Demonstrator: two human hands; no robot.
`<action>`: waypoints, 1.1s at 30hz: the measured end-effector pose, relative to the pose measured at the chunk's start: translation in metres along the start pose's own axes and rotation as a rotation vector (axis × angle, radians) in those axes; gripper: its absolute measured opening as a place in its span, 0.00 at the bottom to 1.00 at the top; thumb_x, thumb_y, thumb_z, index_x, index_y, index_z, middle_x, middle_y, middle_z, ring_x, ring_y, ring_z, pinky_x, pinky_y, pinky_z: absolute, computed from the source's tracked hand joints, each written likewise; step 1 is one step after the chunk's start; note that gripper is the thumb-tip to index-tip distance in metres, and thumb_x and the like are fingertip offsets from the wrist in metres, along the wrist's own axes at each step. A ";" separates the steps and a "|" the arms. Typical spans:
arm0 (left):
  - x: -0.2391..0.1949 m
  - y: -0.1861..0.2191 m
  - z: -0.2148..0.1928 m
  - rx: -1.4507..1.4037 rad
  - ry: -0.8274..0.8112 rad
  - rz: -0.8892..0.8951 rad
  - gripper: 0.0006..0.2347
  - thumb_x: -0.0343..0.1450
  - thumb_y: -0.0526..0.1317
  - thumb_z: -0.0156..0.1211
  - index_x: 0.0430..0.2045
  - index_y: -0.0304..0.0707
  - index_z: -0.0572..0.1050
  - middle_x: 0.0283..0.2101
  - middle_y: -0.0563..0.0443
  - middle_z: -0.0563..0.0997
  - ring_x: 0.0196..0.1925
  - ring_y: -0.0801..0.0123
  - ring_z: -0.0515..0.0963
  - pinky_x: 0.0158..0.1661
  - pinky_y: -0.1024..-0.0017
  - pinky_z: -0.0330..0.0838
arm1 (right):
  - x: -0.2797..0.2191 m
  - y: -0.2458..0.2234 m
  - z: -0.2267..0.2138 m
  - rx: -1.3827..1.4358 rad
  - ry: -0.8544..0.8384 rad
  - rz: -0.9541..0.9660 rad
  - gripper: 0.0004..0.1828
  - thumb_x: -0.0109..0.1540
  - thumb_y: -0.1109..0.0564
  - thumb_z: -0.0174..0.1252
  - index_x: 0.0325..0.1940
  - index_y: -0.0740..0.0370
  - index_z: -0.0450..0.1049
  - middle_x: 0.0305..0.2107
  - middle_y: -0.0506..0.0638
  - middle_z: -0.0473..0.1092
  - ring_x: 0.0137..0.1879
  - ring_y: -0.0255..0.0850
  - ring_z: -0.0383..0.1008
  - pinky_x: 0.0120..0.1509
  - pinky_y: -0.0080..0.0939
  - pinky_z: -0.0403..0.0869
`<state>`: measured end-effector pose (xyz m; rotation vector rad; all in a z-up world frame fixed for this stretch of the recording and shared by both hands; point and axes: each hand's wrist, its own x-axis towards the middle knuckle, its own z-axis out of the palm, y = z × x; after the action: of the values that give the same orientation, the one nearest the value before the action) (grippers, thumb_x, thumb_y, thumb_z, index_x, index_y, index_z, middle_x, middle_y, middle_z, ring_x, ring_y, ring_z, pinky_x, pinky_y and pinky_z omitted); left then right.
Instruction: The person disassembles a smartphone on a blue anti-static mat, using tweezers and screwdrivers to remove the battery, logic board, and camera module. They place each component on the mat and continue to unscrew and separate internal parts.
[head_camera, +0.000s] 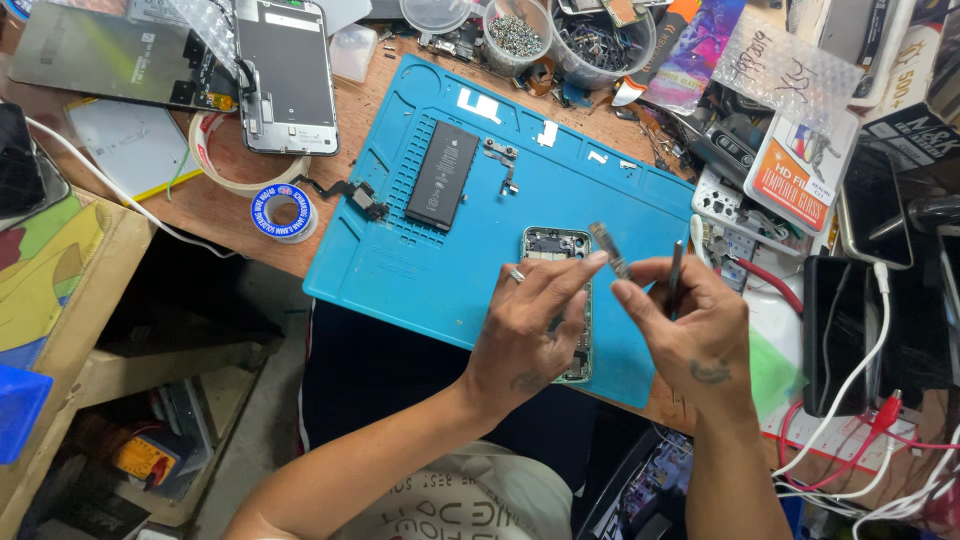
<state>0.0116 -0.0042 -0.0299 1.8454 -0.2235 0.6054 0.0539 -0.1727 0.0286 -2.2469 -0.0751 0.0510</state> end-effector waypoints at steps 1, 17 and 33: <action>0.003 0.003 -0.003 -0.010 0.035 -0.001 0.17 0.73 0.28 0.59 0.58 0.36 0.74 0.48 0.49 0.81 0.51 0.62 0.79 0.57 0.64 0.68 | 0.003 -0.002 -0.001 -0.091 0.045 -0.019 0.11 0.60 0.58 0.70 0.42 0.65 0.79 0.22 0.44 0.68 0.27 0.26 0.63 0.29 0.29 0.62; -0.153 -0.052 -0.090 0.186 -0.481 -0.609 0.13 0.77 0.39 0.48 0.55 0.42 0.75 0.52 0.49 0.80 0.52 0.71 0.78 0.54 0.70 0.71 | 0.091 0.022 0.022 -0.510 0.135 -0.476 0.14 0.66 0.56 0.70 0.38 0.69 0.74 0.33 0.59 0.71 0.28 0.43 0.69 0.33 0.44 0.69; -0.323 -0.147 -0.099 0.539 -1.684 -0.824 0.16 0.78 0.46 0.41 0.52 0.41 0.75 0.52 0.51 0.79 0.56 0.74 0.77 0.56 0.69 0.71 | 0.093 0.032 0.037 -0.460 0.095 -0.520 0.14 0.64 0.56 0.72 0.37 0.68 0.75 0.32 0.58 0.75 0.35 0.48 0.76 0.37 0.46 0.74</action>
<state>-0.2283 0.0947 -0.2916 2.2431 -0.3439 -1.6862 0.1459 -0.1575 -0.0203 -2.6070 -0.6743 -0.3877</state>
